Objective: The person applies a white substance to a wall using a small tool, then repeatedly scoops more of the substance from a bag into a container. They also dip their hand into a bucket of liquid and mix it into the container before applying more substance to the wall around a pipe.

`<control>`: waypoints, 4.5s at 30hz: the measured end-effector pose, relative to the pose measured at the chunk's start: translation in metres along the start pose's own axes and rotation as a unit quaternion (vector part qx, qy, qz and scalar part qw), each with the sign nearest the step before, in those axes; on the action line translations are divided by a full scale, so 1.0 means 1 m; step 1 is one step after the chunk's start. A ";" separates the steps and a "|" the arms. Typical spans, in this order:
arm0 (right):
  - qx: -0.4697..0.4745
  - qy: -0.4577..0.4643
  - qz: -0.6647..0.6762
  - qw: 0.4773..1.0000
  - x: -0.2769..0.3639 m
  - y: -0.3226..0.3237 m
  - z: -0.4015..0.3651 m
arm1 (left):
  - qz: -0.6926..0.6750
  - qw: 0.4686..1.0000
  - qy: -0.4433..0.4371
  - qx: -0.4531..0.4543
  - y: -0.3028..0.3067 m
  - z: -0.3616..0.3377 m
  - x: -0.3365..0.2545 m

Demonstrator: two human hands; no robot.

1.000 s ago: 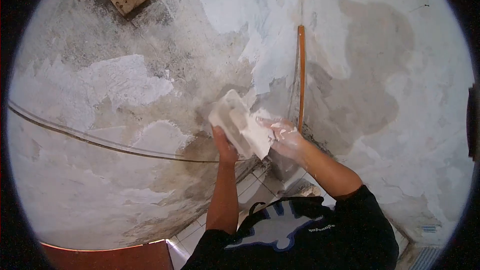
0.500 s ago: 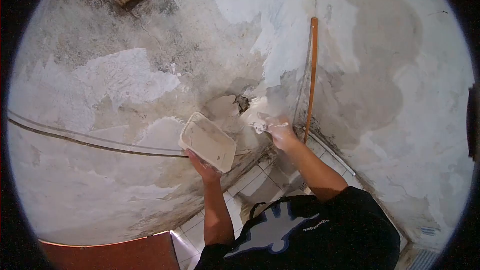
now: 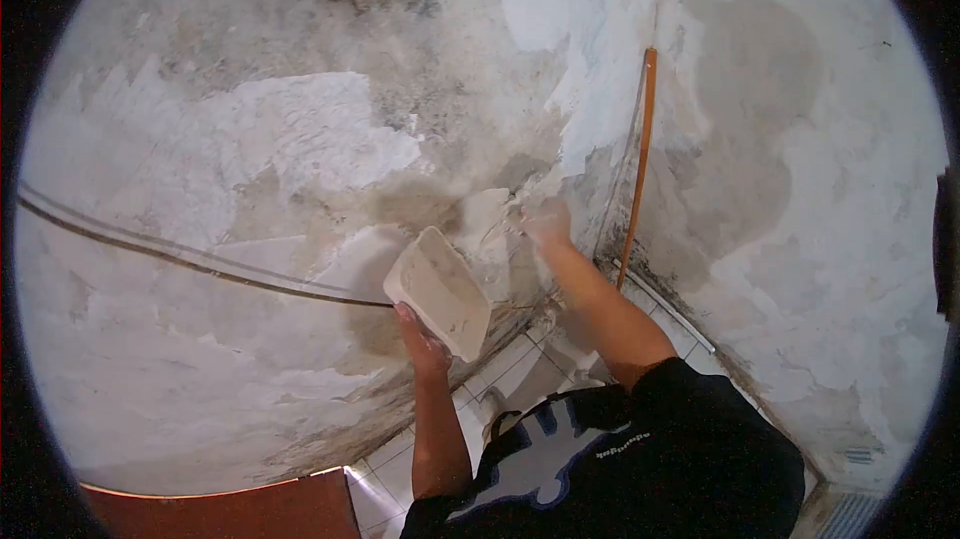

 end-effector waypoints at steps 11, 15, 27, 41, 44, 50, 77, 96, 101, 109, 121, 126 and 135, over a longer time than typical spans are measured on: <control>0.001 -0.087 0.369 0.925 0.050 0.008 0.020 | 0.044 0.998 -0.025 0.046 -0.005 0.001 -0.034; 0.058 -0.064 0.553 0.829 0.014 -0.002 0.042 | 0.058 0.996 0.000 0.071 0.017 0.022 -0.018; -0.150 -0.061 0.217 0.963 0.006 0.066 -0.038 | -0.038 0.994 0.062 0.076 -0.005 0.021 -0.020; -0.166 -0.015 0.164 0.972 -0.071 -0.008 -0.012 | 0.046 0.998 0.020 0.024 0.013 0.015 -0.028; -0.138 -0.056 0.181 0.972 -0.019 0.008 -0.027 | 0.034 0.999 0.031 0.020 0.010 0.012 -0.034; -0.090 -0.015 0.281 0.955 -0.002 0.002 -0.008 | 0.028 0.998 0.037 0.032 0.012 0.016 -0.031; -0.154 0.026 0.024 0.987 -0.045 0.008 -0.005 | -0.022 0.997 0.058 0.055 -0.001 0.026 -0.020; 0.038 0.288 -0.069 0.955 0.011 0.067 -0.059 | 0.131 0.980 -0.132 0.064 -0.006 0.022 -0.037; 0.031 0.461 -0.227 0.857 0.019 0.101 0.007 | 0.151 0.980 -0.127 0.022 -0.019 0.019 -0.034; 0.099 0.566 -0.330 0.749 0.006 0.053 0.064 | 0.087 0.991 -0.097 0.015 -0.006 0.017 -0.002; -0.098 0.564 -0.361 0.736 -0.010 0.074 0.078 | 0.169 0.972 -0.160 -0.034 -0.002 0.015 0.027; -0.115 0.532 -0.310 0.780 0.014 0.123 0.086 | 0.118 0.981 -0.153 -0.032 0.005 0.031 0.036; -0.123 0.166 0.229 0.951 -0.041 0.143 0.049 | 0.056 0.989 -0.135 0.010 -0.009 0.031 0.035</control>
Point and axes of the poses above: each hand's wrist, its own z-axis towards the middle knuckle, its own y-axis out of the back of the hand, x = y × z, the point moved 2 cm from there along z, towards the middle knuckle, and after that the axes turned 11 degrees about y, right-handed, at the moved point
